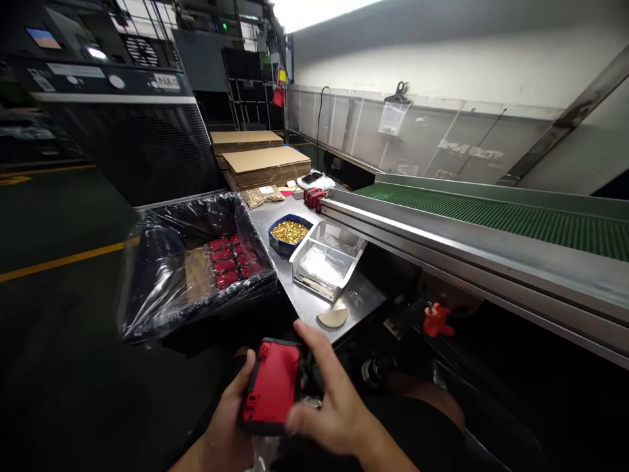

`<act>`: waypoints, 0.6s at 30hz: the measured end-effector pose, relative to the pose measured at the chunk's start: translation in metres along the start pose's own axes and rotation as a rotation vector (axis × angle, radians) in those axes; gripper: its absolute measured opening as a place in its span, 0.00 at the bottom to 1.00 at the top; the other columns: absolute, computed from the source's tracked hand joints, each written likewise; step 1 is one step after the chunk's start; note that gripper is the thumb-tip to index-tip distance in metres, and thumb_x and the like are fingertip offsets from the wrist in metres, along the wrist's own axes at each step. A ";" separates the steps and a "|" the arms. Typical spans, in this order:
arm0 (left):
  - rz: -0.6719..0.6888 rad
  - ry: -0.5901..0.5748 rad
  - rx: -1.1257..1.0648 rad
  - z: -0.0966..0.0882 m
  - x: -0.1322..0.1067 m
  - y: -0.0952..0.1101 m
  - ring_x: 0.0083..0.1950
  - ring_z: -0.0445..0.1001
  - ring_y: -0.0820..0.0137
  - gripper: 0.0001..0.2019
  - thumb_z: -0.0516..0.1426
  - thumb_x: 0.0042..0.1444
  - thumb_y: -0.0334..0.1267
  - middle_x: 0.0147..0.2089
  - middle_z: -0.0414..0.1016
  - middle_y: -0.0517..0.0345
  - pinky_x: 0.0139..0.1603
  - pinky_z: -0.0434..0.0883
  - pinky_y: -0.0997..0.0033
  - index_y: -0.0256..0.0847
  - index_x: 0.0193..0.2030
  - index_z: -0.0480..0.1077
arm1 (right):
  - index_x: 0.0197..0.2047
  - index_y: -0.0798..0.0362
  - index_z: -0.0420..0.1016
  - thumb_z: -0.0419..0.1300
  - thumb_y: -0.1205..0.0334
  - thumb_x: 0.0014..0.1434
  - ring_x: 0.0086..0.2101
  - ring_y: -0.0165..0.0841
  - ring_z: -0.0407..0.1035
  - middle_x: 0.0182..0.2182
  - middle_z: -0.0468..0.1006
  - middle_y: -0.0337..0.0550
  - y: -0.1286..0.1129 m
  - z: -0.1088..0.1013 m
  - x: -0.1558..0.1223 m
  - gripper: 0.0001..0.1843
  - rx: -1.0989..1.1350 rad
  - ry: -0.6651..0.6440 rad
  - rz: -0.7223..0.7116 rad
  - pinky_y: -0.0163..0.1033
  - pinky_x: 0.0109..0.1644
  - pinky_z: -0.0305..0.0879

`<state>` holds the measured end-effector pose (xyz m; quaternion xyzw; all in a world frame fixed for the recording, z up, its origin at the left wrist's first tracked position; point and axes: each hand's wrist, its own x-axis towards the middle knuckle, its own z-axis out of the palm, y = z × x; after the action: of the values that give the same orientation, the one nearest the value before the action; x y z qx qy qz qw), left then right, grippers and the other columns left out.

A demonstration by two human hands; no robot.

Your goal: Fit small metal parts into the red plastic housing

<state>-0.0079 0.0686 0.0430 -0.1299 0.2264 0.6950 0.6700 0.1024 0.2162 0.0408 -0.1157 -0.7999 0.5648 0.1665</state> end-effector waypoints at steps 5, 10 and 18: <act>0.119 0.166 0.084 -0.003 0.002 0.008 0.36 0.81 0.58 0.33 0.51 0.63 0.61 0.40 0.82 0.38 0.35 0.78 0.58 0.24 0.45 0.76 | 0.65 0.64 0.57 0.63 0.33 0.47 0.62 0.57 0.57 0.62 0.59 0.69 0.086 -0.015 0.040 0.54 -0.192 0.786 0.484 0.60 0.68 0.54; 0.191 0.102 0.055 -0.010 0.001 0.016 0.38 0.81 0.58 0.34 0.49 0.63 0.61 0.42 0.82 0.39 0.38 0.78 0.60 0.26 0.49 0.76 | 0.68 0.72 0.46 0.69 0.34 0.34 0.64 0.67 0.52 0.63 0.57 0.80 0.138 -0.020 0.059 0.71 -0.150 0.928 0.730 0.65 0.66 0.54; 0.254 0.058 0.047 -0.019 -0.003 0.033 0.42 0.81 0.57 0.37 0.50 0.62 0.63 0.45 0.81 0.36 0.42 0.76 0.65 0.23 0.51 0.75 | 0.35 0.54 0.75 0.63 0.34 0.47 0.33 0.47 0.74 0.28 0.80 0.49 0.098 -0.013 0.002 0.29 -0.080 0.775 0.773 0.49 0.38 0.72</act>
<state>-0.0432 0.0561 0.0326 -0.1045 0.2765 0.7646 0.5728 0.1057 0.2611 -0.0472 -0.6070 -0.6002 0.4700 0.2247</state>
